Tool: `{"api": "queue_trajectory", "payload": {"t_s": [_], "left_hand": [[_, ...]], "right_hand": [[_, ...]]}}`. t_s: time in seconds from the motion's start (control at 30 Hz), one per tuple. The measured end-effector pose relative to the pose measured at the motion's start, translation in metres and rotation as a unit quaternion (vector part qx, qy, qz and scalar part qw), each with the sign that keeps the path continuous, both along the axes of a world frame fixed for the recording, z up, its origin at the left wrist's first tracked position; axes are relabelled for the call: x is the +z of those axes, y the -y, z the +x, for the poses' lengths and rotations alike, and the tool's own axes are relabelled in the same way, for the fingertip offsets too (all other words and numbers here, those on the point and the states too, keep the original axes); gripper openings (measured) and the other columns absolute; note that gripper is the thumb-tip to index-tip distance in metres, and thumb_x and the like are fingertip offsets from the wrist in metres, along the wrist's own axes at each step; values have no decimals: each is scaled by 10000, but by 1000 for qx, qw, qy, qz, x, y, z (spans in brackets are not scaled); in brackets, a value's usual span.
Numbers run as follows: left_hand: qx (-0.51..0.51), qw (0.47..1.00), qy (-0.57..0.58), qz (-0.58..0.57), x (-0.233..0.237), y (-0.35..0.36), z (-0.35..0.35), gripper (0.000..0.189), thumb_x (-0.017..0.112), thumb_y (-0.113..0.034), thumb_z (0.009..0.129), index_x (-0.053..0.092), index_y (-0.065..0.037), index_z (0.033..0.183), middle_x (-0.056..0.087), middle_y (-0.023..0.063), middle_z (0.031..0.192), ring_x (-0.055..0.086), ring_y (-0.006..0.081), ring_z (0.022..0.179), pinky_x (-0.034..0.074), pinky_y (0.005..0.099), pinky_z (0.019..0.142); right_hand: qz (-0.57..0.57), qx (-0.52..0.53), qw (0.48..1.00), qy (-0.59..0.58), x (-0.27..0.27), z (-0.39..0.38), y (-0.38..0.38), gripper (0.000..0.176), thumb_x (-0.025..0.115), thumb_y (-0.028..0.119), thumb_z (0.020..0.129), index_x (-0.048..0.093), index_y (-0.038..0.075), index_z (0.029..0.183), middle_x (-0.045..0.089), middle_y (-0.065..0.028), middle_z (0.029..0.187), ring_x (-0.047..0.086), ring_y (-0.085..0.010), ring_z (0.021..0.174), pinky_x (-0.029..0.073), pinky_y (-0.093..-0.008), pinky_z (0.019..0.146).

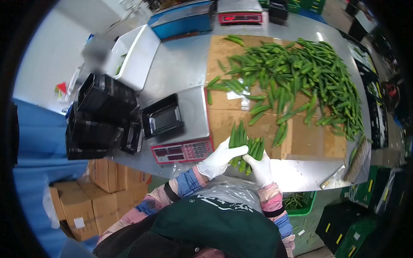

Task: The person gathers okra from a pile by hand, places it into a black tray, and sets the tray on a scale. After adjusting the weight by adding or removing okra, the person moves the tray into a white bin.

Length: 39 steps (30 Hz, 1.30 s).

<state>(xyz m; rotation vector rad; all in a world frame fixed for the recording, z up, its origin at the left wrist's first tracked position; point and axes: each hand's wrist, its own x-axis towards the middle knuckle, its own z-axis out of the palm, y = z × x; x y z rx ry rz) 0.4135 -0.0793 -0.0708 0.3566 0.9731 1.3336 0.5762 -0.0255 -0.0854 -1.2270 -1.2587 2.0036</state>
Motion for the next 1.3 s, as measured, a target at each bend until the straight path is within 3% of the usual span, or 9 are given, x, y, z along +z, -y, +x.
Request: {"api": "queue_trajectory", "payload": {"t_s": [0.3,0.5,0.57,0.63,0.67,0.77,0.97,1.03,1.3], "left_hand": [[6,951,-308,-28,124,46,-172,535,729,-187,917,511,-5,1370,611,37,1225,555,115,1109,460,274,969],[-71,903,-421,40,100,46,-312,657,653,-337,986,418,50,1462,589,163,1321,524,197,1261,405,307,1077],[-142,817,-558,-35,82,55,-329,682,569,-425,1021,407,37,1496,480,222,1496,436,269,1403,326,347,1164],[-191,677,-710,31,46,64,-343,574,549,-340,1049,449,42,1466,517,184,1472,464,223,1370,341,326,1151],[-163,760,-628,23,56,68,-332,527,544,-310,1052,480,38,1443,555,165,1437,496,212,1336,353,321,1140],[-36,824,-565,1,78,89,-325,481,549,-289,1051,523,32,1408,598,142,1387,530,196,1294,378,313,1118],[171,794,-572,-114,68,171,-364,508,571,-414,1017,576,-62,1383,649,59,1289,557,135,1230,407,380,1083],[228,850,-445,-168,63,196,-361,531,549,-459,1015,565,-100,1406,636,84,1333,585,206,1223,422,395,1060],[238,883,-345,-211,33,215,-337,518,544,-442,1020,566,-83,1392,636,107,1329,612,211,1178,449,387,1026]], "right_hand": [[-85,94,986,-111,51,-200,30,479,748,170,892,564,14,1305,672,-73,1129,648,-154,977,541,-304,826],[-72,161,978,-115,51,-307,38,596,714,202,910,457,-38,1391,603,-168,1271,590,-211,1168,521,-348,965],[-129,204,964,-109,71,-295,34,597,671,171,944,411,-53,1433,581,-187,1313,582,-238,1205,516,-379,999],[-184,243,936,-175,75,-257,25,582,618,130,988,362,-69,1471,560,-207,1354,589,-272,1228,510,-422,1022],[-184,226,940,-180,67,-240,19,540,596,115,993,391,-71,1456,563,-198,1368,588,-270,1237,521,-410,1021],[-180,198,949,-166,30,-171,-8,435,546,113,1017,471,-75,1403,580,-179,1380,581,-269,1272,532,-394,1014],[-216,-33,976,11,-80,-20,-13,440,527,231,1034,519,21,1420,616,-103,1331,612,-198,1091,490,-315,904],[-232,-40,971,35,-103,8,-2,468,536,285,1027,521,49,1430,607,-91,1349,587,-194,1149,469,-326,949],[-253,33,966,44,-119,-4,30,429,522,269,1039,547,23,1390,644,-100,1272,630,-188,1052,511,-319,893]]}}
